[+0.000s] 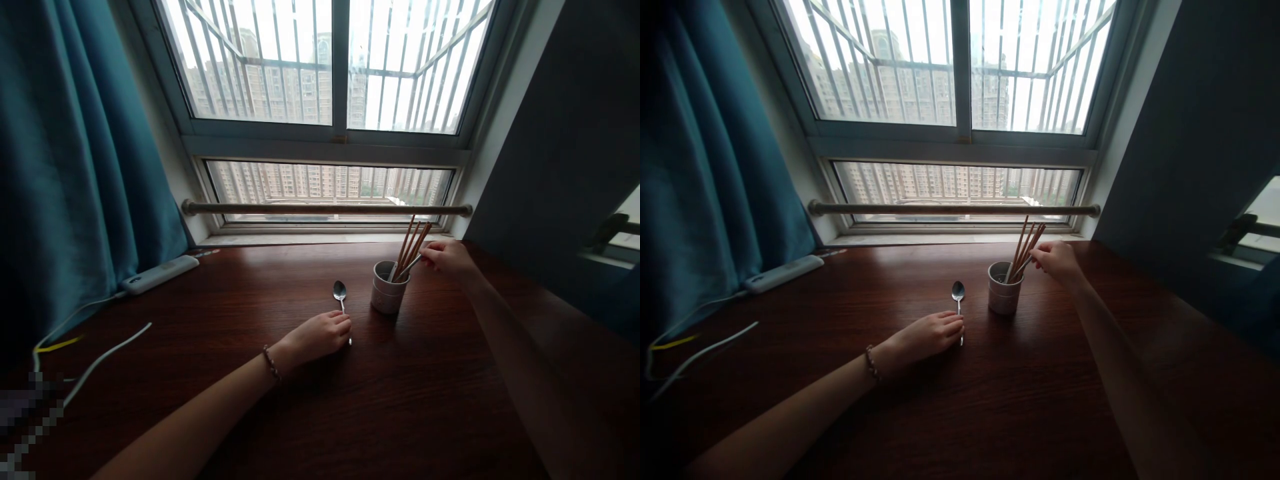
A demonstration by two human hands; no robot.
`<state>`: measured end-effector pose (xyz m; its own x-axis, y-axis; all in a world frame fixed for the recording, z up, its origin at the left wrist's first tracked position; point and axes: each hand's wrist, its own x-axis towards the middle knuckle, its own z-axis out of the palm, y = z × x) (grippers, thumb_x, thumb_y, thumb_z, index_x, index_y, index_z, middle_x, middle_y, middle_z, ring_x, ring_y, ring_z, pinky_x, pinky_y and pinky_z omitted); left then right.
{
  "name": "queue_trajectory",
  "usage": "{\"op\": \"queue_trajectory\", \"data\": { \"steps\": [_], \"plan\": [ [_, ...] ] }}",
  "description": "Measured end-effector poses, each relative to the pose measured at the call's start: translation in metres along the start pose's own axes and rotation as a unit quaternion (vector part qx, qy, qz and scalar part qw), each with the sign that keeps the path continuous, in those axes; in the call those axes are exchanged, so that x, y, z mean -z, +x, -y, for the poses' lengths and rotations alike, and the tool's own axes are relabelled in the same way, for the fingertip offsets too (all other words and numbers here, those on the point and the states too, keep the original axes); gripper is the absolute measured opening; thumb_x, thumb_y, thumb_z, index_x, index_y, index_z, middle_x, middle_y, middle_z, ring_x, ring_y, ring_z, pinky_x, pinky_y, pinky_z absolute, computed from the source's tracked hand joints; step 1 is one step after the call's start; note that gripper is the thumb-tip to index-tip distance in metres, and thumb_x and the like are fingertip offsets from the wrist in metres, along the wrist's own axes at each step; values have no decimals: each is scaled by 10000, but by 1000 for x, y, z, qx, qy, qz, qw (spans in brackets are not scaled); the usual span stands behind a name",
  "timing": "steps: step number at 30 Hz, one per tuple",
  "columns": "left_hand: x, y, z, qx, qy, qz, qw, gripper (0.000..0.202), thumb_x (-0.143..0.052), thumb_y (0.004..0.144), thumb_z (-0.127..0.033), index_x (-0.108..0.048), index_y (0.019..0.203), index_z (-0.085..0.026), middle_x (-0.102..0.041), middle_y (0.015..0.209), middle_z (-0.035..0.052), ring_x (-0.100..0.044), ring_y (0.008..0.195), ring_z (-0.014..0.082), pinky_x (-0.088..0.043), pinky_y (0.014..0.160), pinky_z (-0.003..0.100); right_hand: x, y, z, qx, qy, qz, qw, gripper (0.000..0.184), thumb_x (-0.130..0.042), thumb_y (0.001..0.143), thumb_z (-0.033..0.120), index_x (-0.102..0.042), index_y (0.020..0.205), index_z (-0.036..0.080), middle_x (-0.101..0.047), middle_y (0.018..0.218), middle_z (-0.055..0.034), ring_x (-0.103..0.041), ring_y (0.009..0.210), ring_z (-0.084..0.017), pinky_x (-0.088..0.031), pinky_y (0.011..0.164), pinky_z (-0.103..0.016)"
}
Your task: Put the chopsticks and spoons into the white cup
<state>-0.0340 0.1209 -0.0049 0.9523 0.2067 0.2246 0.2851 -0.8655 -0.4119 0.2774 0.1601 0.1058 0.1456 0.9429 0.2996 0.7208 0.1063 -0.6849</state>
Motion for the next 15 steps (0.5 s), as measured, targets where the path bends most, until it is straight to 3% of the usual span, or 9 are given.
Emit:
{"op": "queue_trajectory", "data": {
  "steps": [5, 15],
  "plan": [
    [7, 1, 1, -28, 12, 16, 999, 109, -478, 879, -41, -570, 856, -94, -596, 866, 38, -571, 775, 150, -491, 752, 315, -4, 1, -1, -10, 6, 37, 999, 277, -567, 753, 374, -655, 658, 130, -597, 572, -36, -492, 461, -104, -387, 456, -215],
    [11, 2, 4, -40, 14, 14, 999, 103, -485, 879, -54, -572, 872, -109, -593, 854, 35, -557, 792, 171, -447, 813, 349, -5, -1, 2, -4, -29, 67, 997, 331, -554, 794, 403, -665, 673, 116, -606, 571, -49, -507, 454, -109, -395, 461, -217]
  ]
}}
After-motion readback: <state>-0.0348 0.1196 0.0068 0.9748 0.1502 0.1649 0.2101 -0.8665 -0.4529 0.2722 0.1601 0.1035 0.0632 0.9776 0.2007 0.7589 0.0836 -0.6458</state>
